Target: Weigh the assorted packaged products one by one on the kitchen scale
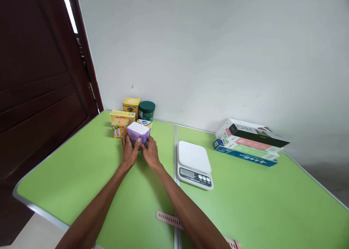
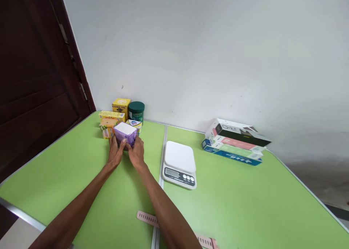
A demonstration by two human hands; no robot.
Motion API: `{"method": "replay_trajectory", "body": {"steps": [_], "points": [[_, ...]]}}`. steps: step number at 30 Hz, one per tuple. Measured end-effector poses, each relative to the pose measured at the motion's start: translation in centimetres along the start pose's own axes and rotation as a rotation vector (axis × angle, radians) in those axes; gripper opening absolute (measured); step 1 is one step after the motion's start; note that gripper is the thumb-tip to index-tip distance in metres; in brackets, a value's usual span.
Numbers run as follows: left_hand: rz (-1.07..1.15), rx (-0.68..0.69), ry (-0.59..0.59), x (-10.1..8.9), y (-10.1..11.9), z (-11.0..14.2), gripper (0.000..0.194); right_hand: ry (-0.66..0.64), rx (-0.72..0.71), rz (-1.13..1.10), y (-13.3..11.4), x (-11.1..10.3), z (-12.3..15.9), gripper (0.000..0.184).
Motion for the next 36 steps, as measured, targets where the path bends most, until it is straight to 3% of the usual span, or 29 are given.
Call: {"method": "replay_trajectory", "body": {"steps": [4,8,11,15,19,23,29,32,36], "points": [[-0.009,0.097,0.031,-0.7,3.1,1.7,0.090,0.032,-0.065,0.195,-2.8,-1.9,1.0,0.059],[0.069,0.232,-0.019,0.2,7.4,4.8,0.081,0.019,-0.136,0.231,-6.0,-7.2,2.3,0.063],[0.135,0.364,-0.117,2.4,11.0,7.4,0.076,0.006,-0.118,0.207,-7.2,-13.1,3.4,0.062],[0.211,0.462,-0.304,6.9,14.2,10.2,0.074,0.012,-0.049,0.232,-7.1,-20.5,5.0,0.059],[0.231,0.492,-0.394,10.3,15.7,11.4,0.070,0.047,0.013,0.184,-5.6,-24.8,6.1,0.061],[0.186,0.511,-0.419,12.0,15.9,11.5,0.068,0.059,0.046,0.112,-3.7,-26.1,6.3,0.063],[0.111,0.521,-0.439,12.2,14.6,10.8,0.068,0.061,0.115,-0.002,-1.7,-26.9,6.6,0.069],[0.114,0.387,-0.402,11.9,11.9,9.2,0.069,0.133,0.136,-0.075,-0.5,-28.7,7.8,0.076],[0.172,0.112,-0.374,12.1,7.4,7.2,0.067,0.324,0.207,-0.159,2.7,-31.3,9.9,0.067]]}}
Point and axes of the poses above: each hand's wrist, its own z-axis away from the middle knuckle, its own x-axis out of the palm, y = z × x, the point moved 9 cm from there along -z, towards the middle knuckle, and after that the axes turned 11 degrees about -z, right-handed, at the moved point
